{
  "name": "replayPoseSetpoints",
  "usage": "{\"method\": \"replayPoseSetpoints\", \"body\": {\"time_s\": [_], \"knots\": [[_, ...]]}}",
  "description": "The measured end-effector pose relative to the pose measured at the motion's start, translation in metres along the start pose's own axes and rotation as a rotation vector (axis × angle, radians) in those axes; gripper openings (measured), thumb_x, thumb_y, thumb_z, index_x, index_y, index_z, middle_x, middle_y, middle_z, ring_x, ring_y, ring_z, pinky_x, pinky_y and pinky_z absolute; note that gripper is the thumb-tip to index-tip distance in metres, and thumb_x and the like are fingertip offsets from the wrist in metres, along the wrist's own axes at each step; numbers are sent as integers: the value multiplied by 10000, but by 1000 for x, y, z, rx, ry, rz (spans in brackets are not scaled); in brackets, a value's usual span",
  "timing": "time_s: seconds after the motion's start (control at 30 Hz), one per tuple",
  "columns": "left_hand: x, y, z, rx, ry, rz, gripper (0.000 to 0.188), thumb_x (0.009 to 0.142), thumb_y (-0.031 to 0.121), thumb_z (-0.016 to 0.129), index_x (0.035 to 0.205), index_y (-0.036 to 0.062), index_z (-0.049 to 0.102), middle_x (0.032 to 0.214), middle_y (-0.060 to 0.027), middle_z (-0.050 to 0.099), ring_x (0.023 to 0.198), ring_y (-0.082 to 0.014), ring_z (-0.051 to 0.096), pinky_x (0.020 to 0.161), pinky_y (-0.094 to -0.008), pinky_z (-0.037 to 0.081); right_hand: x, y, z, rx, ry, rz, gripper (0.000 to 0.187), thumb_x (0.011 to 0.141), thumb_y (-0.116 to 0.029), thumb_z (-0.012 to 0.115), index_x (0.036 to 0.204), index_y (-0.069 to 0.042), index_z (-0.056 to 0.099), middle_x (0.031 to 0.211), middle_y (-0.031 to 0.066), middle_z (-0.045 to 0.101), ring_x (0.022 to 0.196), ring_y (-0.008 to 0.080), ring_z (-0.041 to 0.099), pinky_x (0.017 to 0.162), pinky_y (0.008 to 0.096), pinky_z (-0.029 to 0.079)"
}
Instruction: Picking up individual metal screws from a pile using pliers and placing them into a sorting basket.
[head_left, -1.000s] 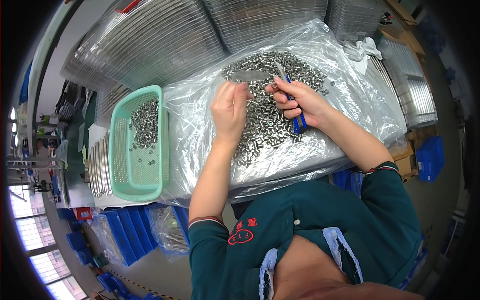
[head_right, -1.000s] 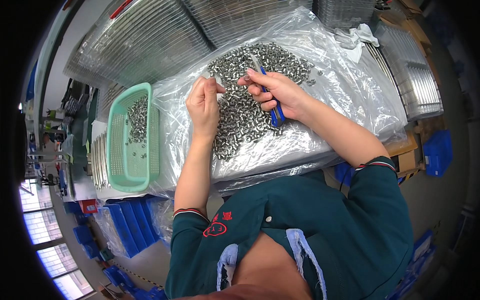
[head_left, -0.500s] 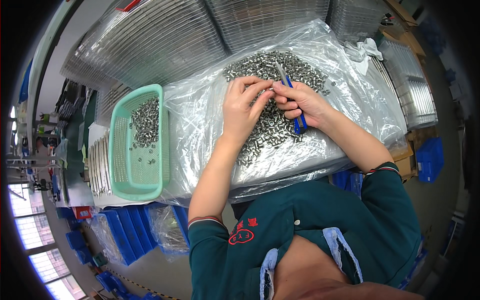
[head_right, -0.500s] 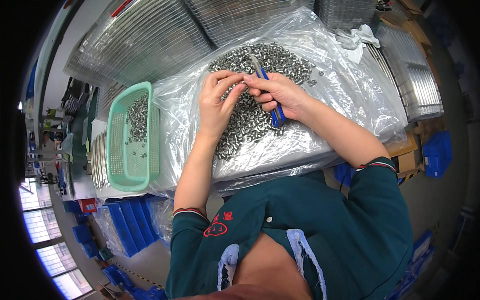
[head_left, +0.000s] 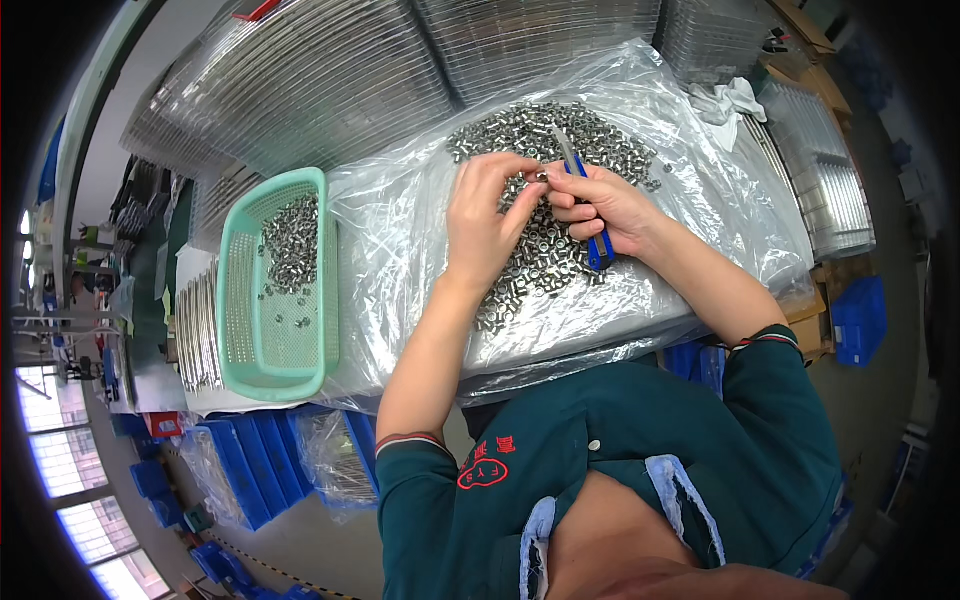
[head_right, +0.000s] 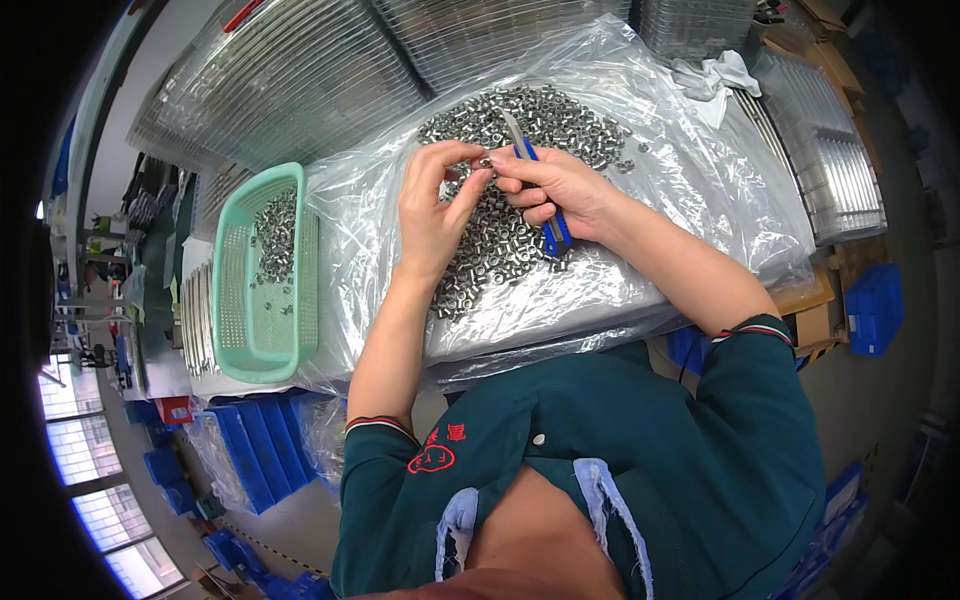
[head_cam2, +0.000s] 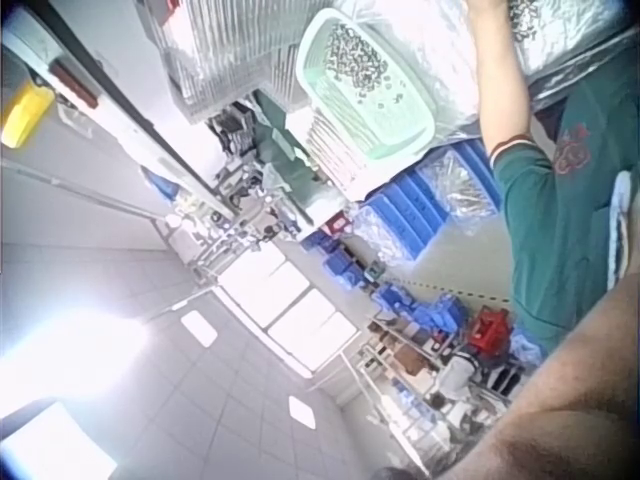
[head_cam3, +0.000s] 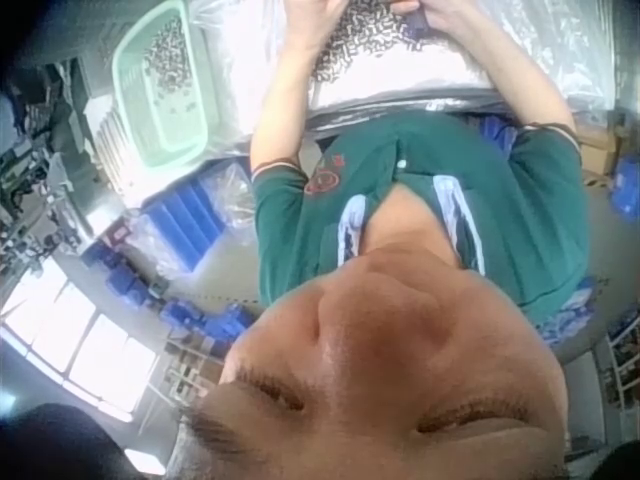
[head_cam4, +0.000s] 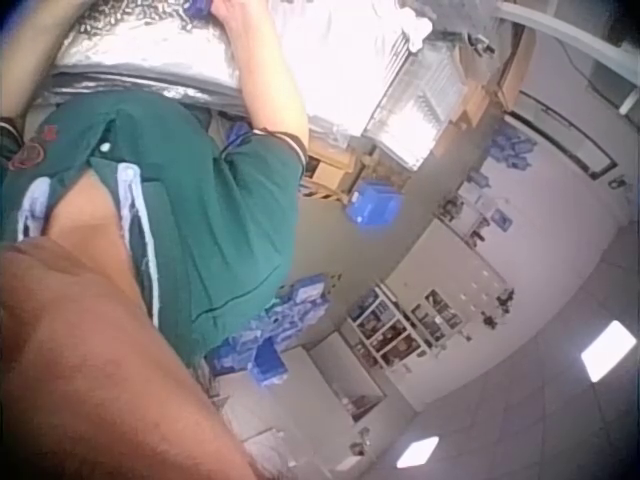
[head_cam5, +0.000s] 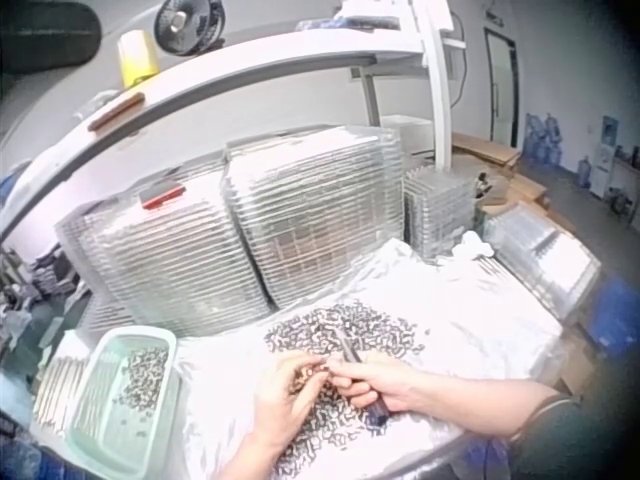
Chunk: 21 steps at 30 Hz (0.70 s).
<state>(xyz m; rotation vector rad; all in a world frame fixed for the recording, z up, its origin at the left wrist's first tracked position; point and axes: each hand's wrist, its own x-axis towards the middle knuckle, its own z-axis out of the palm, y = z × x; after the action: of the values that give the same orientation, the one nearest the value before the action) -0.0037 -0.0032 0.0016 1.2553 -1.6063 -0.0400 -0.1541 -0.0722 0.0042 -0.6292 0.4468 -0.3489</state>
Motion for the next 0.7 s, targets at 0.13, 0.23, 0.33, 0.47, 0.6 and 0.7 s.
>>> {"method": "replayPoseSetpoints", "body": {"time_s": [0.13, 0.23, 0.33, 0.47, 0.6, 0.7], "knots": [[-1, -1, 0, -28, 6, -45, 156, 709, 66, 660, 857, 56, 611, 877, -64, 577, 806, -198, 539, 662, -285, 439, 0, 0, -1, -7, 2, 5, 125, 875, -212, 515, 876, -93, 474, 654, -52, 451, 461, -24, 348, 345, 113, 268], [-3, -3, 0, -15, -10, -36, 177, 739, 60, 642, 915, 58, 626, 889, -64, 578, 816, -170, 540, 648, -255, 440, 1, 0, -2, -3, 2, 2, 127, 875, -214, 515, 840, -99, 476, 649, -54, 452, 459, -25, 347, 346, 112, 267], [-2, -2, -1, 16, -11, -23, 188, 728, 75, 645, 916, 73, 640, 861, -55, 581, 798, -186, 535, 666, -279, 437, 1, 0, -1, -10, 12, 1, 139, 874, -217, 517, 807, -104, 473, 644, -57, 452, 457, -25, 346, 345, 113, 265], [0, 0, -1, 87, -9, 23, 172, 710, 78, 651, 881, 90, 646, 835, -44, 580, 778, -202, 527, 668, -299, 433, 1, 1, -4, -29, 21, 15, 149, 873, -217, 520, 791, -104, 469, 644, -57, 452, 456, -26, 345, 343, 114, 264], [1, 1, -1, 96, 15, 26, 185, 714, 46, 648, 897, 73, 639, 864, -51, 585, 807, -194, 534, 707, -282, 426, 0, 0, -2, -15, 2, 16, 127, 872, -212, 521, 822, -106, 473, 654, -56, 454, 460, -26, 347, 344, 112, 264], [-2, -1, 0, 82, -10, 28, 199, 704, 28, 653, 896, 76, 630, 879, -54, 583, 816, -194, 537, 695, -279, 431, 1, 2, -2, 0, 15, 7, 110, 871, -206, 520, 865, -107, 473, 664, -54, 455, 465, -25, 347, 344, 110, 263]]}}
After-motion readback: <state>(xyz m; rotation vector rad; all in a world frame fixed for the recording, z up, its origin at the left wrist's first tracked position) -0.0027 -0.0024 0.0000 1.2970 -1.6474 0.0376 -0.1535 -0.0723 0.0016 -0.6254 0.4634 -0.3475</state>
